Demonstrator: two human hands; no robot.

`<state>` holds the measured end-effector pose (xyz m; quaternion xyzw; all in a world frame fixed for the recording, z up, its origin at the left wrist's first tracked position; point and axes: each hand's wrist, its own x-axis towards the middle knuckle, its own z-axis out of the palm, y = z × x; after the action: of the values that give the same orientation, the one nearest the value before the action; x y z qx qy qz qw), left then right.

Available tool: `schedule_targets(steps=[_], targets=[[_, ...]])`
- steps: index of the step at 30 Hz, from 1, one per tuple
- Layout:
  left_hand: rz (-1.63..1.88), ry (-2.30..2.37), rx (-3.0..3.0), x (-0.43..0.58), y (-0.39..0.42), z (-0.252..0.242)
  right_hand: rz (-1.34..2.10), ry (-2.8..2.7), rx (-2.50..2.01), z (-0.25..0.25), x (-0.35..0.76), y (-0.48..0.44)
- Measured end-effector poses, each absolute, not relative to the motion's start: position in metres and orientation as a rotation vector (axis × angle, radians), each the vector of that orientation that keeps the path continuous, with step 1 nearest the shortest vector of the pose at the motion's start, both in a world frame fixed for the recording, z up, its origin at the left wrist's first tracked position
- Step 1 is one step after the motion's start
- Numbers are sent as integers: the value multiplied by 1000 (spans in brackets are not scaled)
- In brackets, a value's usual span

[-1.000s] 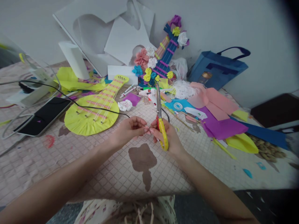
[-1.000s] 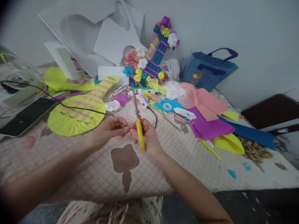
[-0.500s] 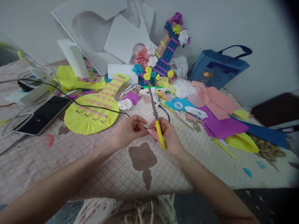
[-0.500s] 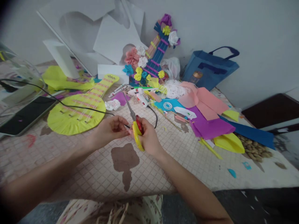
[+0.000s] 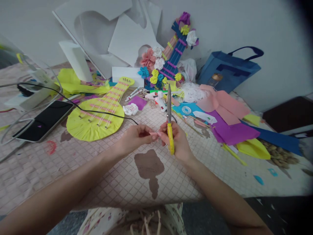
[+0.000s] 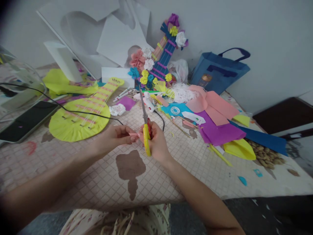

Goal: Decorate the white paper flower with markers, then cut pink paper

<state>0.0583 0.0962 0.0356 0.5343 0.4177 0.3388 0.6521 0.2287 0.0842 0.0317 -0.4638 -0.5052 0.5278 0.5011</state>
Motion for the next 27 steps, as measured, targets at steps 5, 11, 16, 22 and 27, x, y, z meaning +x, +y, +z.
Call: schedule_targets(steps=[5,11,16,22,27], targets=[[748,982,1138,56,96,38,1241,-1208,-1141,31,228,83],[786,1022,1140,56,97,33,1228,-1171,-1127,29,229,84],[742,1038,1195,58,95,38,1271,-1144,-1106,28,230,85],[730,966,1228,61,93,36,1280,-1139,-1123,27,227,84],[733,991,1262,61,93,32,1316,-1096,-1108,27,225,83]])
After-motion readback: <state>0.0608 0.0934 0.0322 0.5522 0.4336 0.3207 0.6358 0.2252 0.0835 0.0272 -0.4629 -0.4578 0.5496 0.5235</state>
